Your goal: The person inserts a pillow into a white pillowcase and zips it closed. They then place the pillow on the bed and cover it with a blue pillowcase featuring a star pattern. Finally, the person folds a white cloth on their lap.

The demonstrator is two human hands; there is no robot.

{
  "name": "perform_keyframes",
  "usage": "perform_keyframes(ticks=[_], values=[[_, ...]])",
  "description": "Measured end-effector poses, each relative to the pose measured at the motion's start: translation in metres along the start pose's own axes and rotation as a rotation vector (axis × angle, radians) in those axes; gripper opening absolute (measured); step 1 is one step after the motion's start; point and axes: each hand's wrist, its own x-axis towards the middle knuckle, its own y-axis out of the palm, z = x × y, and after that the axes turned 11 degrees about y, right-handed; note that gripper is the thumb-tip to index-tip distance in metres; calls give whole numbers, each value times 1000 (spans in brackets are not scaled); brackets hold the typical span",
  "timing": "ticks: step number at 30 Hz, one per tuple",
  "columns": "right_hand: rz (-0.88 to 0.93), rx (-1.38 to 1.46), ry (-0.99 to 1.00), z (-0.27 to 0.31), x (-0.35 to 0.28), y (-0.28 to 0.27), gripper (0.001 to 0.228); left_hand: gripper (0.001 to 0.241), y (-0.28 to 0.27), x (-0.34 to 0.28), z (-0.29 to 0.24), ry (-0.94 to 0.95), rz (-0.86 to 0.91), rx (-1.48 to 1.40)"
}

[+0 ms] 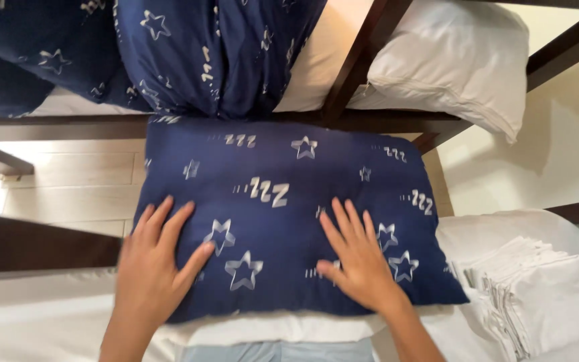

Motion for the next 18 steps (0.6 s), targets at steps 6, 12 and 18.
perform_keyframes(ticks=[6,12,18], values=[[4,47,22,18,-26,5,82,54,-12,12,-28,-218,112,91],[-44,53,50,18,-33,2,80,73,45,27,-33,39,-45,161],[-70,295,144,25,-12,-53,64,77,67,-11,-38,57,13,216]])
